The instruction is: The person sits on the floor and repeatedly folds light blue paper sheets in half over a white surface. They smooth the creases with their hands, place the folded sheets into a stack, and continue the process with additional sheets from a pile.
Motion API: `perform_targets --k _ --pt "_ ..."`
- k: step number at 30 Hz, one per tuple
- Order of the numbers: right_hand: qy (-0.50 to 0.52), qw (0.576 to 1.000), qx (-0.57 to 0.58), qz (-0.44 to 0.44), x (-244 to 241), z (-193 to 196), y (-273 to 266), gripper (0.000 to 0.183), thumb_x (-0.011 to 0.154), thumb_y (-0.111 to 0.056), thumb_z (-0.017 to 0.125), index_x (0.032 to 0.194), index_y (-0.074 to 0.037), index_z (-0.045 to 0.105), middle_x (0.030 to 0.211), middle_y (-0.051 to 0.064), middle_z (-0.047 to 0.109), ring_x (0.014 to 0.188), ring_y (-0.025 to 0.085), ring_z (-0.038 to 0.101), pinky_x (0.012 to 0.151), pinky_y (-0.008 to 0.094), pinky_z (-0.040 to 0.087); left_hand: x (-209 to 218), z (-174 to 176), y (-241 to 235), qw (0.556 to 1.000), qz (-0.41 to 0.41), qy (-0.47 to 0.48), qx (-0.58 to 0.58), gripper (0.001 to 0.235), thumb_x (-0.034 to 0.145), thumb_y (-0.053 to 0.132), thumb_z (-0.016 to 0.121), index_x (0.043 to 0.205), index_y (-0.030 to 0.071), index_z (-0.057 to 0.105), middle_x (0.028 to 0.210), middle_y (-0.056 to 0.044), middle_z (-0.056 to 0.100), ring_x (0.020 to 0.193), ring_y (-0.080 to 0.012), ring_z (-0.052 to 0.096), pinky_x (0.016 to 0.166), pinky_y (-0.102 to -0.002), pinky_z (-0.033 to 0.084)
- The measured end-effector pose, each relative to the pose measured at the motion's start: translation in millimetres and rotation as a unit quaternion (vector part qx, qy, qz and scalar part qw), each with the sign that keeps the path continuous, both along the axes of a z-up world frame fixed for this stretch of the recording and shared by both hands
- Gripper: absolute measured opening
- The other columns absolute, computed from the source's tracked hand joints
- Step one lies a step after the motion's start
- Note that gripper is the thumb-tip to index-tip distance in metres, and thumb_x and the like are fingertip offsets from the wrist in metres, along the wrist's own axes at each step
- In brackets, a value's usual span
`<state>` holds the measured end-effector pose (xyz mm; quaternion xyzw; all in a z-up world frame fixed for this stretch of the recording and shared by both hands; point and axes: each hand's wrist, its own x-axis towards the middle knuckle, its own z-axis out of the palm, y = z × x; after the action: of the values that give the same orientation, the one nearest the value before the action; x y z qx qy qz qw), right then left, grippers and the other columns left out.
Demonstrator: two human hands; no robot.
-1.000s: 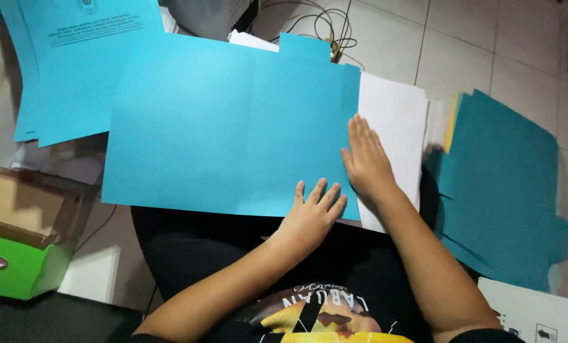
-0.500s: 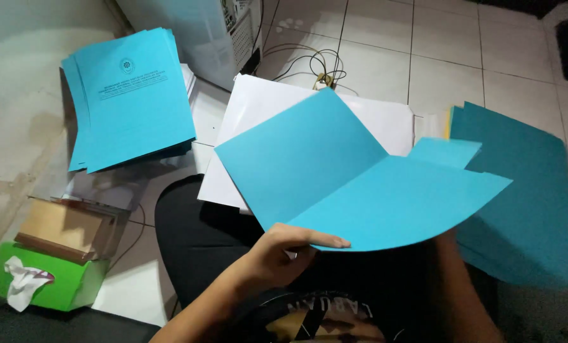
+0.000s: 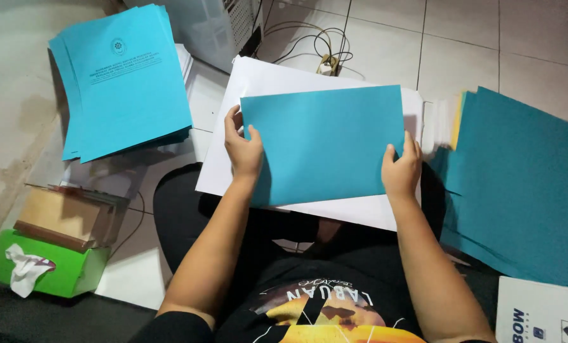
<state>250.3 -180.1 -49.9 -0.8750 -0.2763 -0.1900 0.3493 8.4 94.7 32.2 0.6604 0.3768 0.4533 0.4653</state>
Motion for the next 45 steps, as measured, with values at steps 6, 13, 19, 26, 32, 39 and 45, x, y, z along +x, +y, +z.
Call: perform_targets --k 6,13,19,26,32,39,45 --pt "-0.064 0.979 -0.194 0.011 -49 58 16 0.047 0.094 -0.019 0.064 0.138 -0.003 0.060 0.141 0.016 0.046 0.129 0.039 0.041 0.096 0.058 0.040 13 -14 -13 0.913 -0.033 0.189 0.359 0.048 0.081 0.033 0.077 0.125 0.018 0.068 0.146 -0.014 0.050 0.134 -0.0401 0.044 0.103 -0.052 0.036" --pt "-0.119 0.932 -0.265 0.215 -129 60 66 0.054 0.093 -0.043 0.058 0.135 -0.011 0.056 0.137 0.016 0.052 0.131 0.037 0.046 0.105 0.052 0.037 49 -37 -50 0.836 -0.100 0.377 0.385 0.048 0.094 0.036 0.061 0.138 0.018 0.063 0.144 -0.022 0.054 0.137 -0.0461 0.047 0.108 -0.075 0.026" --pt "-0.019 0.923 -0.317 0.215 -90 63 72 0.068 0.099 -0.047 0.048 0.153 -0.007 0.041 0.153 0.019 0.041 0.143 0.039 0.036 0.116 0.053 0.031 51 -17 -19 0.856 -0.116 0.420 0.278 0.058 0.096 0.037 0.047 0.151 0.018 0.051 0.158 -0.020 0.042 0.150 -0.0408 0.031 0.117 -0.067 0.016" --pt "0.017 0.943 -0.293 0.155 -33 49 111 0.075 0.101 -0.043 0.051 0.150 0.012 0.038 0.153 0.035 0.037 0.146 0.048 0.031 0.118 0.059 0.027 48 6 -17 0.845 -0.121 0.473 0.217 0.068 0.099 0.048 0.040 0.158 0.015 0.040 0.165 -0.025 0.027 0.154 -0.0451 0.015 0.118 -0.070 0.003" --pt "-0.028 0.912 -0.281 0.299 -46 56 167 0.064 0.101 -0.032 0.048 0.154 0.001 0.038 0.159 0.023 0.041 0.150 0.037 0.035 0.125 0.047 0.022 63 -3 -13 0.836 -0.161 0.471 0.232 0.060 0.103 0.041 0.036 0.160 0.022 0.037 0.166 -0.022 0.026 0.155 -0.0431 0.016 0.118 -0.070 0.005" --pt "0.095 0.924 -0.339 0.151 6 80 104 0.070 0.109 -0.042 0.034 0.161 0.004 0.023 0.169 0.025 0.019 0.157 0.036 0.016 0.128 0.048 0.010 58 4 -12 0.849 -0.135 0.482 0.169 0.067 0.101 0.049 0.035 0.161 0.021 0.034 0.168 -0.022 0.020 0.157 -0.0392 0.011 0.120 -0.067 0.002" --pt "0.121 0.921 -0.350 0.121 -16 76 20 0.069 0.110 -0.039 0.029 0.163 0.004 0.017 0.170 0.025 0.012 0.158 0.036 0.009 0.128 0.048 0.002 50 13 -6 0.846 -0.106 0.508 0.122 0.072 0.102 0.051 0.033 0.163 0.014 0.027 0.169 -0.022 0.012 0.157 -0.0376 0.003 0.120 -0.067 -0.004"
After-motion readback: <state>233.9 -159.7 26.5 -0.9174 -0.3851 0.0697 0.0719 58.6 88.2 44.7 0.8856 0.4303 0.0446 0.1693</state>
